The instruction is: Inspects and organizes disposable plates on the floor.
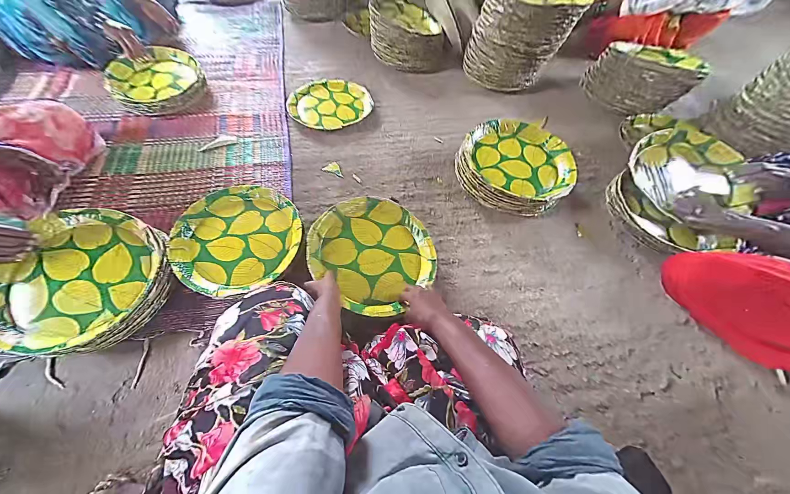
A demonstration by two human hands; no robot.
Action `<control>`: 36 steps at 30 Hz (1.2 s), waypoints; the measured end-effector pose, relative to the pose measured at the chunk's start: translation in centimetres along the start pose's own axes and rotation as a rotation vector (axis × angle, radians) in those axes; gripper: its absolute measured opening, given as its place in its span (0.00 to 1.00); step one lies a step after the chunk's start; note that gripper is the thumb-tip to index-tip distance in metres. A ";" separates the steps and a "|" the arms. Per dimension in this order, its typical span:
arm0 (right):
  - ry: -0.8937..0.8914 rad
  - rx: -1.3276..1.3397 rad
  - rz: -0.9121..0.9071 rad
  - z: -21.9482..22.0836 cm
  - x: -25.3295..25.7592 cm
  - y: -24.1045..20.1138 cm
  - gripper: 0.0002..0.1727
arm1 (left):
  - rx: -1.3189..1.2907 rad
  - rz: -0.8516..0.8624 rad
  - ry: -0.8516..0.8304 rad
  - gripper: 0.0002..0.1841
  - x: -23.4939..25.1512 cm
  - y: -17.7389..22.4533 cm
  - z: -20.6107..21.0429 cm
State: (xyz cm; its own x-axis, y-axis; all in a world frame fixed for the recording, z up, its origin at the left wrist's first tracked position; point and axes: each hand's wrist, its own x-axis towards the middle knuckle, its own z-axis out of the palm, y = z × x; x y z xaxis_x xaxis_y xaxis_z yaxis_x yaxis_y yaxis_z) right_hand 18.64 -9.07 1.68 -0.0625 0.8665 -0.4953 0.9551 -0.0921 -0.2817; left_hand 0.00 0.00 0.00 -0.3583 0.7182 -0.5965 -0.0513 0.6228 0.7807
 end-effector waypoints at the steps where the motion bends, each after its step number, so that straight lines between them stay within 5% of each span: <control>1: 0.091 0.065 0.072 -0.4 -0.7 0.2 0.22 | -0.006 0.013 -0.058 0.34 -0.3 0.1 0.2; 3: 0.389 0.221 0.196 -1.0 -1.8 0.9 0.23 | 0.010 0.054 -0.192 0.31 -0.6 0.2 0.3; 7: 0.829 0.484 0.387 -2.0 -3.7 3.2 0.21 | -0.165 0.111 -0.054 0.28 -2.1 3.0 -0.6; 10: 0.831 0.726 0.526 -1.8 -3.8 4.0 0.22 | -0.404 0.035 0.020 0.33 -3.1 5.5 -2.3; 14: 0.737 0.709 0.528 -1.9 -2.9 3.7 0.21 | -0.694 -0.020 0.046 0.35 -1.5 6.3 -3.6; 19: 0.531 0.583 0.440 -1.4 -2.2 4.1 0.21 | -0.516 -0.062 -0.226 0.37 -1.7 4.9 -2.7; 24: 0.290 0.535 0.359 -1.5 -1.7 4.0 0.21 | 0.127 0.183 -0.533 0.24 -3.6 1.8 1.7; 28: 0.403 0.691 0.433 -1.9 -1.3 4.6 0.20 | 0.727 0.543 -0.794 0.26 -11.4 -1.9 5.2; 32: 0.815 1.316 0.568 -2.1 -1.3 7.6 0.18 | 0.625 0.983 -0.995 0.29 -19.7 -7.0 4.8; 36: 1.035 1.709 0.605 -3.9 -3.4 8.3 0.17 | 0.500 1.295 -1.080 0.30 -18.7 -9.6 5.1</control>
State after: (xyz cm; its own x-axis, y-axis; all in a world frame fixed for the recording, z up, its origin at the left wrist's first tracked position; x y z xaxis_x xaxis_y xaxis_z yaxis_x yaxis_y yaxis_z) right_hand 27.92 -10.87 4.28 0.8105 0.3978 -0.4300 -0.4117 -0.1355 -0.9012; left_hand 11.90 -17.85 2.67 0.8003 0.5201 0.2984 0.0802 -0.5860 0.8063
